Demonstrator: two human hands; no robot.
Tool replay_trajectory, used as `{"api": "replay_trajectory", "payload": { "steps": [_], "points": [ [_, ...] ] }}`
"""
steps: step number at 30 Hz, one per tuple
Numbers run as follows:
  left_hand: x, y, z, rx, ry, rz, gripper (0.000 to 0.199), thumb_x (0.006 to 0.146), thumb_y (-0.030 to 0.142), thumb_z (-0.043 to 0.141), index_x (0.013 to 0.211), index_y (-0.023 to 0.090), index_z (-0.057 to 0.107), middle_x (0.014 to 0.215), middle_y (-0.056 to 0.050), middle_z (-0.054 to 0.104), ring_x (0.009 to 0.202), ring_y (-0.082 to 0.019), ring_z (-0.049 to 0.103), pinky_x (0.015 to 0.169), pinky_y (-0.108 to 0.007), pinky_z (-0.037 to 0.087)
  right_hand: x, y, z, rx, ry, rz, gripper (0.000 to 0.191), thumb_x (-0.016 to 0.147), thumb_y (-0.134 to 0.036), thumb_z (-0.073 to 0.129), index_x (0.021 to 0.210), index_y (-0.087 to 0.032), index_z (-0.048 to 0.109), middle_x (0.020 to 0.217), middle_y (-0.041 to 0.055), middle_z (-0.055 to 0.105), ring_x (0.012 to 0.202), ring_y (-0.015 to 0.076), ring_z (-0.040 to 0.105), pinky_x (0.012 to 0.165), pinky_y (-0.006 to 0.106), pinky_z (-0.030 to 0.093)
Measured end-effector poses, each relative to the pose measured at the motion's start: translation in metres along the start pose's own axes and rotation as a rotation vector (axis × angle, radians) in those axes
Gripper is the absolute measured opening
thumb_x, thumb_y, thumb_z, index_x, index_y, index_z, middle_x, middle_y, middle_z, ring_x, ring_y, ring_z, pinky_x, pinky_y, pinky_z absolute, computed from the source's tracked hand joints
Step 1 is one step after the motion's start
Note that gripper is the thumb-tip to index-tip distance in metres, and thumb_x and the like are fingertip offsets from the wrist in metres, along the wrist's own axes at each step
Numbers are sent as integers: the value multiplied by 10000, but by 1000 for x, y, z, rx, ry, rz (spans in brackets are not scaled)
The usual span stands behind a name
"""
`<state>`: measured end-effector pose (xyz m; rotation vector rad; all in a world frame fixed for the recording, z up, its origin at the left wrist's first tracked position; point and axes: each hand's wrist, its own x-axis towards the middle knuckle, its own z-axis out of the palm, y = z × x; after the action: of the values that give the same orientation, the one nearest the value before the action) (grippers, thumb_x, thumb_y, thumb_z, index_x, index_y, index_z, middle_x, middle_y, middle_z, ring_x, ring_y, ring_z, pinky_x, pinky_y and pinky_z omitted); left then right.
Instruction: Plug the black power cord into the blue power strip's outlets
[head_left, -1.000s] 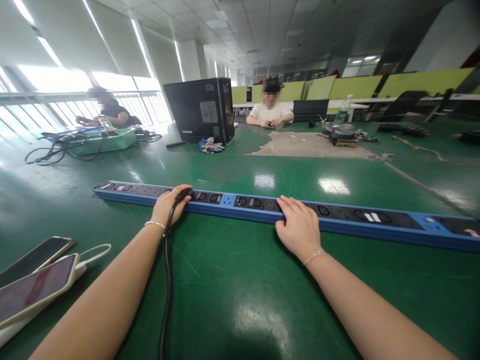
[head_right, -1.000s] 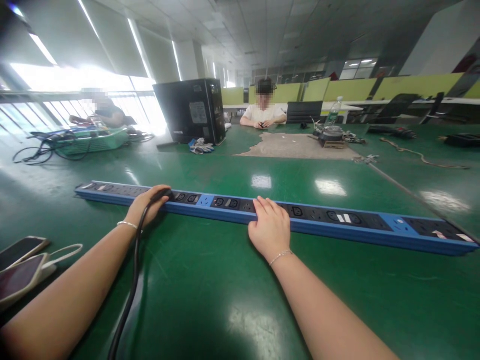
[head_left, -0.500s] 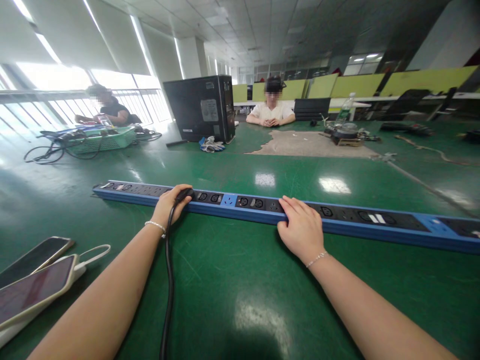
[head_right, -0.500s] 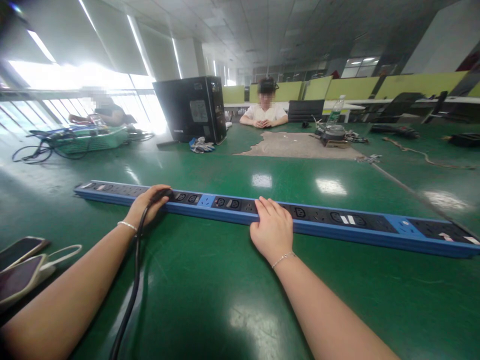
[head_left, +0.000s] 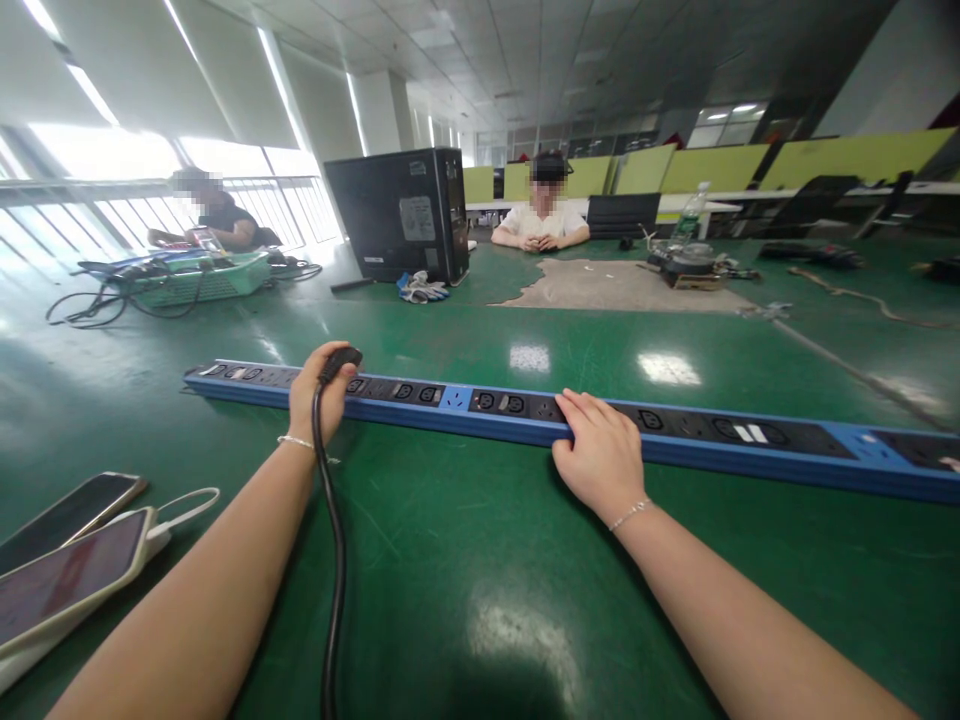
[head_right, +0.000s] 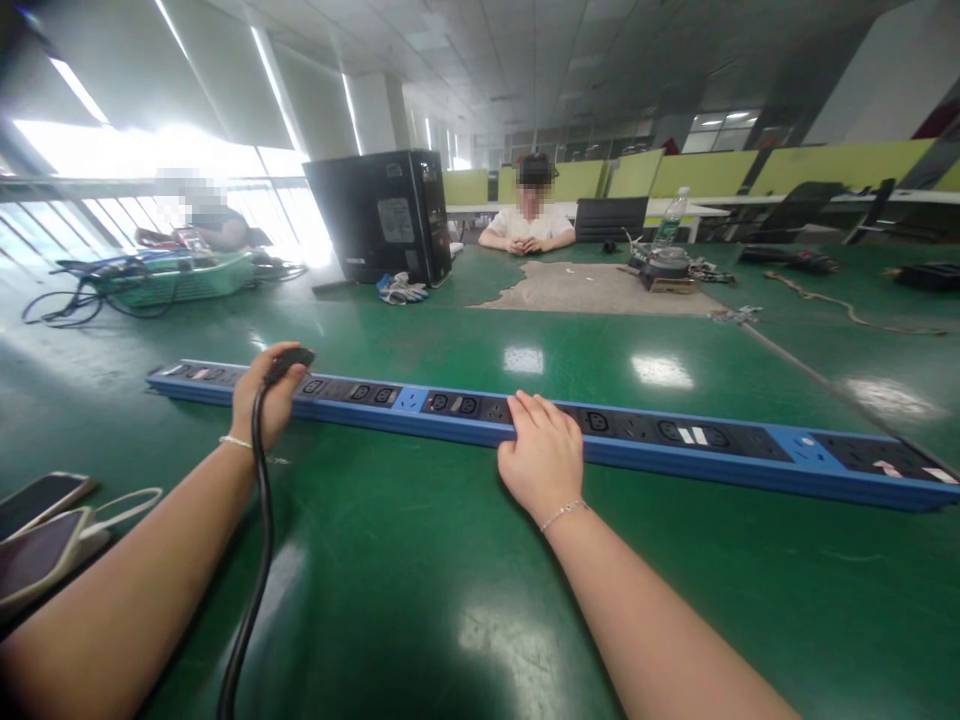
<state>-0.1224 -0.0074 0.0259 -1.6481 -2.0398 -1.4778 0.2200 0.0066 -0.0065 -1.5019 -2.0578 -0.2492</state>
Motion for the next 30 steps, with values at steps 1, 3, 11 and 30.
{"api": "replay_trajectory", "payload": {
  "steps": [1, 3, 11, 30],
  "points": [
    [-2, 8, 1, -19, -32, 8, 356, 810, 381, 526, 1115, 205, 581, 1042, -33, 667, 960, -199, 609, 890, -333, 463, 0, 0, 0, 5, 1, 3, 483, 733, -167, 438, 1192, -179, 590, 1282, 41, 567, 1186, 216, 469, 979, 394, 322],
    [-8, 28, 7, -63, -147, 38, 354, 802, 382, 546, 1112, 218, 596, 1063, -24, 672, 985, -204, 609, 895, -340, 462, 0, 0, 0, 15, 6, 6, 485, 729, -164, 442, 1189, -188, 593, 1276, 45, 572, 1181, 222, 471, 976, 402, 323],
    [-34, 77, 51, -81, -399, 91, 325, 816, 362, 560, 1125, 269, 597, 1034, 1, 694, 952, -202, 636, 873, -328, 475, 0, -1, 1, 12, 1, 17, 483, 731, -170, 434, 1188, -180, 592, 1285, 36, 564, 1192, 215, 460, 976, 388, 312],
    [-36, 73, 53, 86, -446, 276, 290, 846, 282, 507, 1127, 251, 574, 1082, -27, 671, 986, -209, 615, 886, -336, 454, 0, -3, -1, 0, -10, 21, 485, 732, -175, 428, 1189, -178, 592, 1292, 22, 560, 1196, 222, 462, 973, 385, 310]
  ]
}}
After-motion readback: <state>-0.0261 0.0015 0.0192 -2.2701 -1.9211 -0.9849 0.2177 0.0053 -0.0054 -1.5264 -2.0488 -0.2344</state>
